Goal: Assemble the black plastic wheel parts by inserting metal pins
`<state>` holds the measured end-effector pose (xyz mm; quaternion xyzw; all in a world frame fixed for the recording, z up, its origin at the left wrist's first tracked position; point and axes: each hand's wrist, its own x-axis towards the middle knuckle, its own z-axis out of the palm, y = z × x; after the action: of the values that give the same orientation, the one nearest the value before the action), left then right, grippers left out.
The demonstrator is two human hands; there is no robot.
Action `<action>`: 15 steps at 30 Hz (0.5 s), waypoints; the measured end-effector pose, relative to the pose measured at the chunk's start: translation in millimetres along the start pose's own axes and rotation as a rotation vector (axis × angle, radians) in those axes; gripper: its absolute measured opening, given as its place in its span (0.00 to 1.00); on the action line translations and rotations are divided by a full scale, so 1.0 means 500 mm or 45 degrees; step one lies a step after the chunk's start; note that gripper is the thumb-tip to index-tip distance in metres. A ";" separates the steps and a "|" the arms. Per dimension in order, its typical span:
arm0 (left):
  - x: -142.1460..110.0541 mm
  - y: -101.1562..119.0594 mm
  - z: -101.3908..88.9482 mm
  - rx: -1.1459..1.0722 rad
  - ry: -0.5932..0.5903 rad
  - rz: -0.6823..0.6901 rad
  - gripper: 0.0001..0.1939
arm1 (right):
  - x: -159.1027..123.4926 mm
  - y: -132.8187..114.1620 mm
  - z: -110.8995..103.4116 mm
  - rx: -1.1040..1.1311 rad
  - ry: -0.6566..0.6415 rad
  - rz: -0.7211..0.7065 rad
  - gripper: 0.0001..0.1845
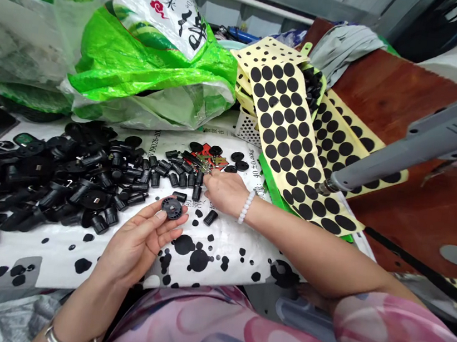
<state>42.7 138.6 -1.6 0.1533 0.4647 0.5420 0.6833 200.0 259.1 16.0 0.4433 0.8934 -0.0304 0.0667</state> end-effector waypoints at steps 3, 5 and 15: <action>-0.001 -0.002 -0.004 0.049 -0.005 0.029 0.15 | -0.002 -0.003 -0.001 -0.006 0.023 -0.023 0.09; -0.002 -0.003 -0.008 0.131 0.002 0.071 0.15 | -0.003 -0.002 0.002 -0.001 0.048 -0.021 0.11; -0.003 0.019 -0.050 1.759 0.072 0.523 0.21 | -0.007 0.026 -0.011 0.247 0.118 0.069 0.17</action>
<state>17.0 133.3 -7.2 0.6206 0.6806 0.2454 0.3023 211.6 265.0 22.1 0.4727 0.8760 -0.0945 -0.0171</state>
